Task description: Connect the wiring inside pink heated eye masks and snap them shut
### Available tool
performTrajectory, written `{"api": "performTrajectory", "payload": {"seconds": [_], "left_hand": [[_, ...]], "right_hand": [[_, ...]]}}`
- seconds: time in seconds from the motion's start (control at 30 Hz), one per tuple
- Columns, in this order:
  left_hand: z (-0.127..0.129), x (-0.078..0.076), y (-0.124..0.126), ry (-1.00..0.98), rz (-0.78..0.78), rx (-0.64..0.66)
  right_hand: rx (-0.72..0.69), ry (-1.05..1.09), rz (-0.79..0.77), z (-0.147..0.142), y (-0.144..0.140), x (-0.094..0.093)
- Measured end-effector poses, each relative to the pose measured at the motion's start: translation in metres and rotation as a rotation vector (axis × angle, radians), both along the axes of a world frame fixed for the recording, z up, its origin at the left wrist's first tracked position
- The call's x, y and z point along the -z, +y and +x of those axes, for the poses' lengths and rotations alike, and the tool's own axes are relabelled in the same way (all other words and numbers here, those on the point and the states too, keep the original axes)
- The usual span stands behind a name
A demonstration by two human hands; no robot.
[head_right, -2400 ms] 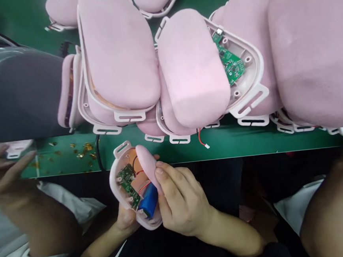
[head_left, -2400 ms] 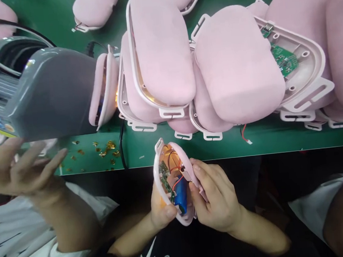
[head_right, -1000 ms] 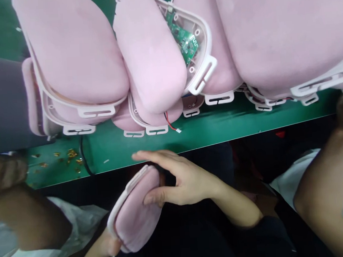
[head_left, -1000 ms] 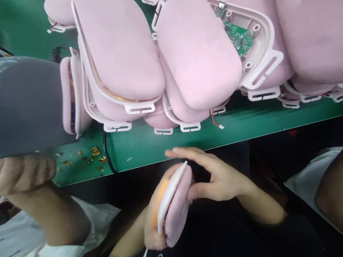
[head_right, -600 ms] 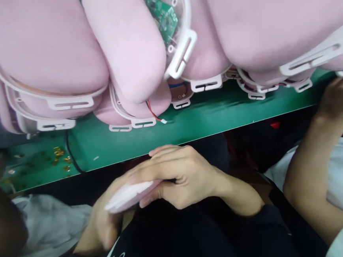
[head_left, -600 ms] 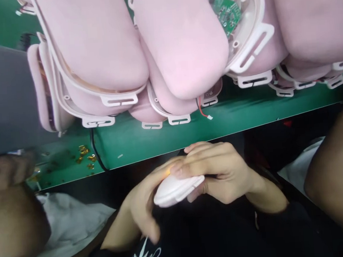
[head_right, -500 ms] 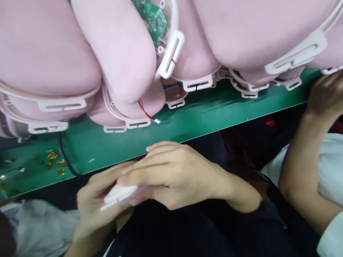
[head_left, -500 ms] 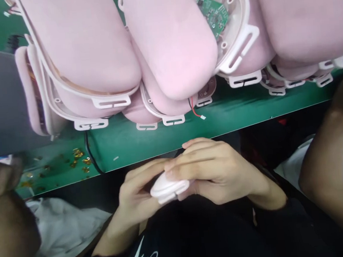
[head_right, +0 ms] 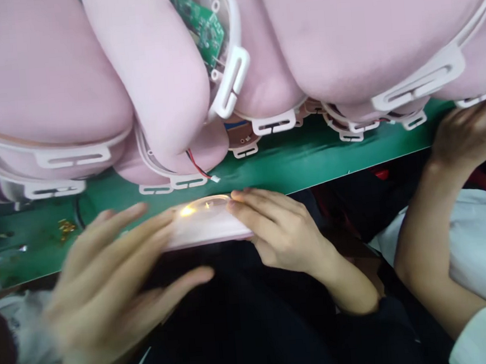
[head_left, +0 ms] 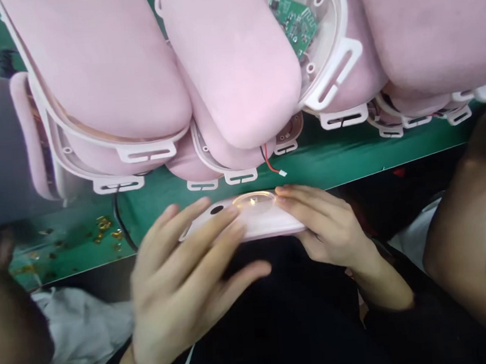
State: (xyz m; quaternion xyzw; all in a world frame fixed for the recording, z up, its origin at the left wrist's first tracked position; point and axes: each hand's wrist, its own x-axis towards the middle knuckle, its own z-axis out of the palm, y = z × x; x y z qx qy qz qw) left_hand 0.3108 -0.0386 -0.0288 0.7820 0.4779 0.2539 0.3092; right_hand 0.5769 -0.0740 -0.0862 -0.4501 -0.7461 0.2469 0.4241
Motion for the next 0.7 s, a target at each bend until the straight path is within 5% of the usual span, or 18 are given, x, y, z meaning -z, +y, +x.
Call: {"api": "performTrajectory", "payload": {"seconds": [0.13,0.37,0.43,0.53,0.63,0.7], "left_hand": [[0.025,0.000,0.015,0.212,0.307,0.286],[0.030,0.026,0.011,0.079,0.502,0.180],[0.025,0.020,0.018,0.066,0.432,0.184],[0.016,0.009,0.039,0.041,0.131,0.191],[0.005,0.005,0.057,-0.061,-0.207,0.374],[-0.001,0.004,0.059,-0.043,-0.274,0.462]], "right_hand": [[0.056,0.147,0.058,-0.012,0.006,0.014],[0.160,0.326,0.157,-0.027,0.011,0.028],[0.094,0.273,0.125,-0.019,0.011,0.022],[0.000,0.000,0.168,-0.003,0.004,0.010],[0.093,-0.228,0.371,0.000,-0.009,0.004],[0.148,-0.272,0.451,-0.006,-0.017,0.004]]}}
